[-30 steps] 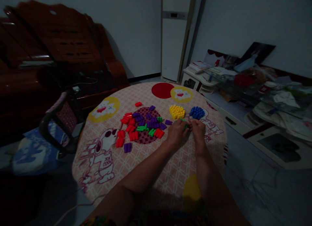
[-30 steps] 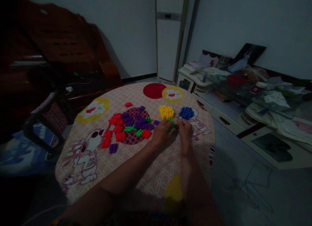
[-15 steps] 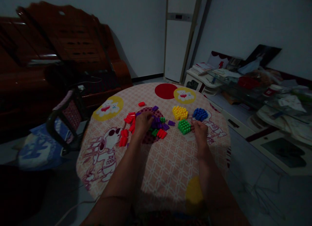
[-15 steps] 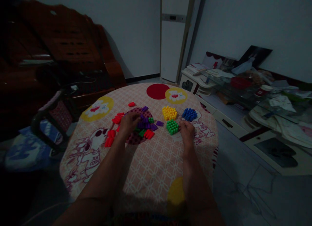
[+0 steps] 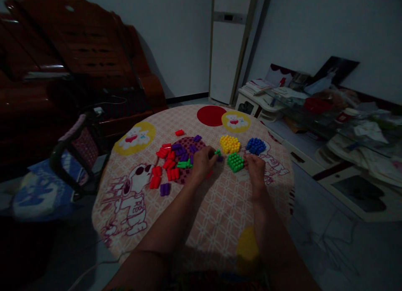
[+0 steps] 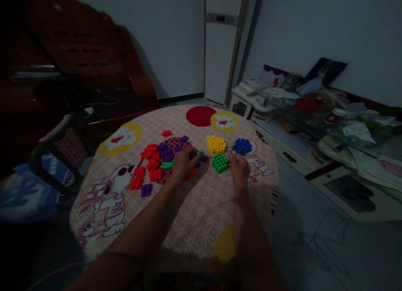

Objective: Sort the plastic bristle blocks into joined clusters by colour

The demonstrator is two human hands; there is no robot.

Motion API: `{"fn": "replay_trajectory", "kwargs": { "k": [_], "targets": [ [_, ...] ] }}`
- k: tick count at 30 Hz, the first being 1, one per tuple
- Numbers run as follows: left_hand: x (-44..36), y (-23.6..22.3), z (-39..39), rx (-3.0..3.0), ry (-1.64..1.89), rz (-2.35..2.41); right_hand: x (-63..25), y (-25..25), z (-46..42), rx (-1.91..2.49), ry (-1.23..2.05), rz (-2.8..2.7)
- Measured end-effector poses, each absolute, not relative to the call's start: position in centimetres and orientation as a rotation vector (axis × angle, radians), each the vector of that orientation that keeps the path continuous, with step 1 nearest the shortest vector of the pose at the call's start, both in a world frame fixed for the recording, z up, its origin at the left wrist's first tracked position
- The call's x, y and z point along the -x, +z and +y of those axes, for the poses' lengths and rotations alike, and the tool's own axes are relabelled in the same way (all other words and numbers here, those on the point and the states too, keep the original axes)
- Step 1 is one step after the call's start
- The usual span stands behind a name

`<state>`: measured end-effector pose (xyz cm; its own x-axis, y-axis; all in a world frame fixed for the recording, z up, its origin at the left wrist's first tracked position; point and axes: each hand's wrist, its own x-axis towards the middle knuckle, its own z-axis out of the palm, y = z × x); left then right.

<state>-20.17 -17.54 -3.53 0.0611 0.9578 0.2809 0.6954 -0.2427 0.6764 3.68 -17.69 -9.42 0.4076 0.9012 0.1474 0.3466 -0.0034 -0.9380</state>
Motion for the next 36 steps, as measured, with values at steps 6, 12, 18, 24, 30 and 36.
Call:
{"fn": "replay_trajectory", "kwargs": {
  "k": [6,12,18,24,30,36],
  "targets": [
    [16.6,-5.0,-19.0,-1.951,0.853,1.592,-3.1,-8.5,-18.1,1.529,0.678,-1.086],
    [16.3,-4.9,-19.5,-1.927,0.835,1.551,-3.0,-8.1,-18.1,1.540,0.685,-1.068],
    [15.9,-4.7,-19.9,-1.879,0.839,1.530,-3.4,-8.8,-18.0,1.560,0.651,-1.132],
    [15.7,-4.8,-19.8,-1.840,0.888,1.469,-3.8,-9.0,-17.9,1.582,0.637,-1.169],
    [15.7,-5.3,-19.6,-1.849,0.925,1.400,-3.7,-9.0,-17.9,1.571,0.669,-1.147],
    [15.3,-5.5,-19.8,-1.841,0.926,1.413,-3.5,-9.0,-17.9,1.547,0.653,-1.140]
  ]
}}
